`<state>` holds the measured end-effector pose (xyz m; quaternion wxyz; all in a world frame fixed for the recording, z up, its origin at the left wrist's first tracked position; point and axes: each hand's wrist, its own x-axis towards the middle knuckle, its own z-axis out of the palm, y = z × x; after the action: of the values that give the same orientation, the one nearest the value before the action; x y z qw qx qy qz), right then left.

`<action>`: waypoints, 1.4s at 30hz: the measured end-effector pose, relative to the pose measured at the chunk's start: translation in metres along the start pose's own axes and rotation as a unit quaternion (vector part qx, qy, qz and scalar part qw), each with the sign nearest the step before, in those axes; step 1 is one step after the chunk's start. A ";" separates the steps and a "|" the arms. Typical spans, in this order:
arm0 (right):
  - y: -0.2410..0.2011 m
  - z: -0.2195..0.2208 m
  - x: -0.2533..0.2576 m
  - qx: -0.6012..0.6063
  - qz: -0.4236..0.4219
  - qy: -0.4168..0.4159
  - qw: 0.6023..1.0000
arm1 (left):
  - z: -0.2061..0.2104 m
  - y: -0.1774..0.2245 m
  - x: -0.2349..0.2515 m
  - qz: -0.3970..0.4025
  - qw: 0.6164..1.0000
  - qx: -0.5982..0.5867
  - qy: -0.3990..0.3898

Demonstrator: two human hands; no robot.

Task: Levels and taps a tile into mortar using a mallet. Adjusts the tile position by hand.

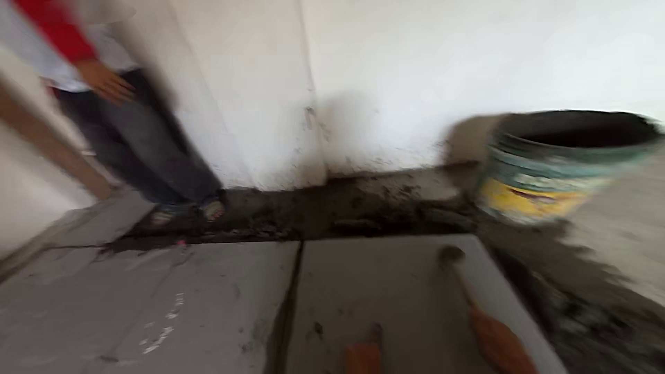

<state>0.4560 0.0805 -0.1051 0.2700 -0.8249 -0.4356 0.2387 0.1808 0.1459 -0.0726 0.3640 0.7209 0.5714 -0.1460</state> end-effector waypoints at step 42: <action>0.084 -0.089 -0.143 -0.051 0.184 -0.073 0.979 | 0.002 0.003 0.019 0.068 0.926 0.359 -0.091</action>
<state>0.4896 -0.1017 -0.0716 0.1464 -0.8842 -0.3062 0.3210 0.1902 0.1575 -0.0845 0.1402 0.8243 0.3943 -0.3813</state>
